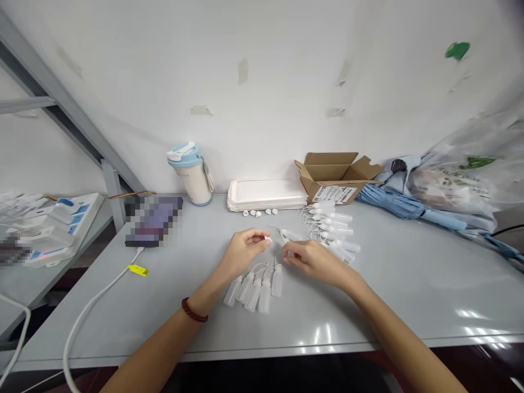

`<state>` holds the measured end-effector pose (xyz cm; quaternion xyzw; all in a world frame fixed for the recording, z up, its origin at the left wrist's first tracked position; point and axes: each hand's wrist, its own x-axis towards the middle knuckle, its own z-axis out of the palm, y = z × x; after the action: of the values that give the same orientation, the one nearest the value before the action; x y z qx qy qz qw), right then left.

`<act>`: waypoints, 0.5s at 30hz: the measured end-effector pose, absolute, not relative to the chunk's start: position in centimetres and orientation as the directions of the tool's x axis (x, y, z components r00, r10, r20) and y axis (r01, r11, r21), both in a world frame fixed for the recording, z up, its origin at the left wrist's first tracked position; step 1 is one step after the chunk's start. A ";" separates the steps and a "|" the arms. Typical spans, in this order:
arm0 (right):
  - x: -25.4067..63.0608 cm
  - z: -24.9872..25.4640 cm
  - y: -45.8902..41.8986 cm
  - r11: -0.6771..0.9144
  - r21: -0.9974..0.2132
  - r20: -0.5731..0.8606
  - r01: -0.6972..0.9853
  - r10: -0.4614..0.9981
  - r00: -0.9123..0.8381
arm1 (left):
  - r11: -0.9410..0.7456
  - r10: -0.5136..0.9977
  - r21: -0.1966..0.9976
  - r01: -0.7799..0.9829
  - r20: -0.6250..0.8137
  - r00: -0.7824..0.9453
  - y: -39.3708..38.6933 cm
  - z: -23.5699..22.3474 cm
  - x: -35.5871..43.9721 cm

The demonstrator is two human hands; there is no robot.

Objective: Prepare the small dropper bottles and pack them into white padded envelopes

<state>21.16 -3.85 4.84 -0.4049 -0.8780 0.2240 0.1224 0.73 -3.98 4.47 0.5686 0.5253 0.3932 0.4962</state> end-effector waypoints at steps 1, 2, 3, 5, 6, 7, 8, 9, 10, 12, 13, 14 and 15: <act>21.1 4.9 -4.0 0.580 -0.498 0.051 0.644 0.761 -0.646 | 0.067 0.988 0.982 0.177 -0.090 0.127 -4.1 4.5 0.6; 21.0 5.0 -4.1 0.586 -0.512 0.068 0.628 0.756 -0.651 | 0.085 0.987 0.986 0.146 -0.103 0.120 -4.2 4.5 0.5; 20.9 5.1 -4.2 0.590 -0.530 0.084 0.609 0.751 -0.655 | 0.100 0.987 0.988 0.116 -0.114 0.114 -4.3 4.5 0.4; 20.5 5.3 -4.6 0.594 -0.567 0.120 0.570 0.744 -0.657 | 0.121 0.985 0.990 0.075 -0.129 0.116 -4.2 4.5 0.4; 20.3 5.4 -4.7 0.595 -0.587 0.137 0.549 0.741 -0.657 | 0.131 0.983 0.990 0.055 -0.136 0.119 -4.2 4.5 0.4; 20.1 5.4 -4.9 0.595 -0.609 0.153 0.524 0.737 -0.659 | 0.143 0.982 0.989 0.031 -0.145 0.123 -4.2 4.4 0.5; 19.9 5.4 -5.1 0.592 -0.636 0.164 0.495 0.730 -0.663 | 0.157 0.979 0.988 0.002 -0.156 0.128 -4.2 4.4 0.5; 19.7 5.4 -5.2 0.586 -0.666 0.169 0.462 0.722 -0.671 | 0.173 0.976 0.984 -0.031 -0.168 0.137 -4.2 4.3 0.6; 19.6 5.4 -5.3 0.574 -0.697 0.171 0.430 0.715 -0.678 | 0.190 0.973 0.980 -0.067 -0.178 0.149 -4.3 4.2 0.7; 19.4 5.4 -5.5 0.536 -0.754 0.162 0.379 0.711 -0.684 | 0.217 0.966 0.967 -0.134 -0.193 0.170 -4.4 4.1 0.8; 19.4 5.4 -5.5 0.513 -0.778 0.153 0.364 0.716 -0.681 | 0.225 0.965 0.961 -0.160 -0.197 0.175 -4.4 4.0 0.9; 19.4 5.4 -5.5 0.489 -0.796 0.143 0.356 0.724 -0.675 | 0.231 0.964 0.955 -0.188 -0.198 0.176 -4.5 4.0 0.9; 19.4 5.4 -5.5 0.468 -0.810 0.132 0.355 0.734 -0.666 | 0.237 0.964 0.946 -0.219 -0.200 0.175 -4.5 4.0 0.8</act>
<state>19.37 -5.52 5.42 -0.3311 -0.8224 0.3958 0.2397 0.84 -4.50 3.98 0.4140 0.4496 0.4586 0.6451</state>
